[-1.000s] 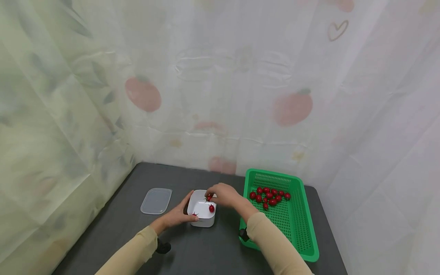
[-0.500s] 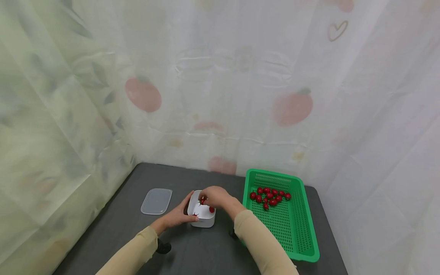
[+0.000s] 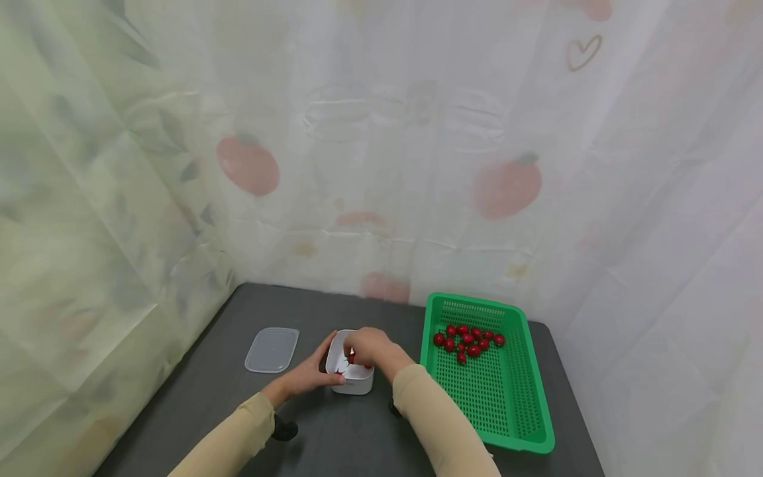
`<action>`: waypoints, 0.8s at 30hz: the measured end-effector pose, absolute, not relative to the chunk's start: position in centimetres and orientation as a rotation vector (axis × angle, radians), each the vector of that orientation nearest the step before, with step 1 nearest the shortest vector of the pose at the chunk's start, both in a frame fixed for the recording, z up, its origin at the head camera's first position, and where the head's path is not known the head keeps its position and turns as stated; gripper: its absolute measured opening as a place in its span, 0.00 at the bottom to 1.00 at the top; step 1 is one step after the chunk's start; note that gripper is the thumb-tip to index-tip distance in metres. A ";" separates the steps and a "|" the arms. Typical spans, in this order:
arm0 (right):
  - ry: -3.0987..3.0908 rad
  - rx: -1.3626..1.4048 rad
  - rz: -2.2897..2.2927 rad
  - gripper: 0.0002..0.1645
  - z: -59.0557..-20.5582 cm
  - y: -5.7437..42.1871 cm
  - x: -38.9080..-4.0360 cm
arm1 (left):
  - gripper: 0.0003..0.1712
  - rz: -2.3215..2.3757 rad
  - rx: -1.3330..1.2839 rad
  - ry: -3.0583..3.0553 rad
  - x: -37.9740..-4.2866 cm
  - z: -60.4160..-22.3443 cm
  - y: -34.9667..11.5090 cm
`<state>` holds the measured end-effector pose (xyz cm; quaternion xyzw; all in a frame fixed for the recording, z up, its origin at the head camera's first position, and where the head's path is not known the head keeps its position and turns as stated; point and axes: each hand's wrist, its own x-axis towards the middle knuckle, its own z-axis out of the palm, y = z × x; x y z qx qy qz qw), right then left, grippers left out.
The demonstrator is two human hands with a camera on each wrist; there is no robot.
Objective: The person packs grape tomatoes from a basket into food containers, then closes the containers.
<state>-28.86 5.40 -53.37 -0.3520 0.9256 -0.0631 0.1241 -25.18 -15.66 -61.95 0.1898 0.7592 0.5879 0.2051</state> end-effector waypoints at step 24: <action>2.779 -1.105 0.055 0.13 -53.4 6.3 -28.5 | 0.66 1.638 0.536 2.119 -25.3 -62.2 -15.5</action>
